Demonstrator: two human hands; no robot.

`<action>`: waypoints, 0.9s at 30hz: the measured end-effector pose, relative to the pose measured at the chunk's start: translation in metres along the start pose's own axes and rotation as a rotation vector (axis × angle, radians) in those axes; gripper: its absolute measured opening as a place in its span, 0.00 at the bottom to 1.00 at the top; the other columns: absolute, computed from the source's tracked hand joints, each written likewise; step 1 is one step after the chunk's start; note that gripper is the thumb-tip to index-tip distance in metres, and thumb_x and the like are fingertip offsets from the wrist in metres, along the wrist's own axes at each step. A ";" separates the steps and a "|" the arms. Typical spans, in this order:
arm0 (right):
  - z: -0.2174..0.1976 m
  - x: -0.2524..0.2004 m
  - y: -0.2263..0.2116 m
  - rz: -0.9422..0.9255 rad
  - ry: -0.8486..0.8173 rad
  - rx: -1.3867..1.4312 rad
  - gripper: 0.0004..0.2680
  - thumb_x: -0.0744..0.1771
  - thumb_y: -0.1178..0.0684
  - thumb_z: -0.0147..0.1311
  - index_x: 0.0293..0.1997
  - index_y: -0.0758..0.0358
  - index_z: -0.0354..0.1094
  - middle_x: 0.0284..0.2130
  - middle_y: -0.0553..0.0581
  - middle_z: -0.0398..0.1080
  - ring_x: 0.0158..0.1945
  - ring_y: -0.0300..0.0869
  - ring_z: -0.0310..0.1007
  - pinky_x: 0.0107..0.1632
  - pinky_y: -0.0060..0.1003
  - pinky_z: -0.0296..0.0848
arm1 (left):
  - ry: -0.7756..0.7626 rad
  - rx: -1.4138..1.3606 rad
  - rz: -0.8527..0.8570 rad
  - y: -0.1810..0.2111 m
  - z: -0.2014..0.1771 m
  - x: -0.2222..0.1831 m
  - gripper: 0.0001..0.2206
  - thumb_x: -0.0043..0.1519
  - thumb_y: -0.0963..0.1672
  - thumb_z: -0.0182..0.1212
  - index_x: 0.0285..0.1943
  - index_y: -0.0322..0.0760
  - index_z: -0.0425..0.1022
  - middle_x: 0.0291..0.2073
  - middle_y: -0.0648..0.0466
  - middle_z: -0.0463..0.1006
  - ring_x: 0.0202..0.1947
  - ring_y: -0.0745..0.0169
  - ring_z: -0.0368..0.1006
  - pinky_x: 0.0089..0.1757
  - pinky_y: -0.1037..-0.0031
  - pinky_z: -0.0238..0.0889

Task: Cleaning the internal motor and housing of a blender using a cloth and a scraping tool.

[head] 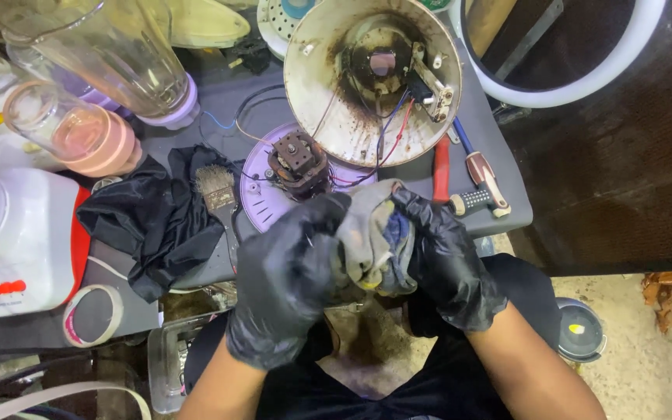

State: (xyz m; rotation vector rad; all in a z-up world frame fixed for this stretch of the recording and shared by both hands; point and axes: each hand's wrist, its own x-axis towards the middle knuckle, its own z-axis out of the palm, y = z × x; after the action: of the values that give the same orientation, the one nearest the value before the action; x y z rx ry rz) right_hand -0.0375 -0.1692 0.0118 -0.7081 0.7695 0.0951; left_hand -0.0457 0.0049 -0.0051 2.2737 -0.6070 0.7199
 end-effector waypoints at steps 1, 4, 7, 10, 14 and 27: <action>-0.013 0.004 0.004 -0.004 -0.001 0.003 0.05 0.64 0.62 0.64 0.35 0.76 0.72 0.29 0.72 0.76 0.30 0.60 0.81 0.32 0.52 0.81 | 0.001 -0.001 0.004 0.005 -0.002 0.002 0.10 0.61 0.47 0.66 0.47 0.41 0.78 0.34 0.55 0.80 0.29 0.57 0.78 0.32 0.70 0.74; -0.040 0.014 0.012 -0.017 -0.391 -0.154 0.14 0.68 0.48 0.50 0.49 0.72 0.74 0.45 0.68 0.78 0.46 0.55 0.79 0.55 0.48 0.77 | -0.213 0.019 0.027 0.010 -0.005 0.001 0.23 0.63 0.55 0.62 0.51 0.32 0.73 0.28 0.50 0.83 0.19 0.58 0.78 0.22 0.68 0.77; -0.059 0.037 0.023 0.012 -0.504 -0.086 0.12 0.68 0.53 0.50 0.50 0.75 0.73 0.41 0.68 0.78 0.43 0.54 0.79 0.48 0.49 0.80 | -0.335 -0.140 -0.086 -0.003 0.000 -0.011 0.19 0.57 0.41 0.69 0.58 0.36 0.76 0.33 0.49 0.85 0.27 0.52 0.81 0.28 0.66 0.74; -0.082 0.070 0.039 -0.463 -0.730 -0.397 0.25 0.61 0.31 0.65 0.49 0.68 0.76 0.44 0.64 0.80 0.47 0.51 0.82 0.54 0.42 0.82 | -0.448 -0.219 -0.295 0.003 0.002 -0.009 0.20 0.61 0.41 0.64 0.64 0.42 0.75 0.30 0.55 0.86 0.16 0.71 0.75 0.18 0.80 0.70; -0.061 0.044 0.026 -0.566 -0.295 -0.784 0.08 0.66 0.53 0.57 0.47 0.61 0.73 0.38 0.55 0.80 0.41 0.41 0.80 0.46 0.35 0.78 | -0.251 -0.140 -0.095 0.013 -0.004 0.000 0.08 0.59 0.42 0.70 0.46 0.39 0.83 0.25 0.55 0.84 0.14 0.71 0.74 0.18 0.77 0.67; -0.055 0.033 0.050 -1.290 -0.605 -0.978 0.21 0.74 0.44 0.41 0.75 0.62 0.46 0.42 0.58 0.78 0.46 0.49 0.83 0.52 0.44 0.85 | 0.051 -1.039 -0.867 0.030 0.017 0.013 0.10 0.57 0.36 0.67 0.47 0.25 0.81 0.41 0.44 0.86 0.42 0.59 0.82 0.49 0.72 0.78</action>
State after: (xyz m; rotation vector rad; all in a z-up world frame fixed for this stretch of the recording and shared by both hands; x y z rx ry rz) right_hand -0.0634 -0.1706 -0.0650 -1.8737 -0.4832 -0.5076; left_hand -0.0480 -0.0298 0.0066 1.2999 0.0930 -0.0218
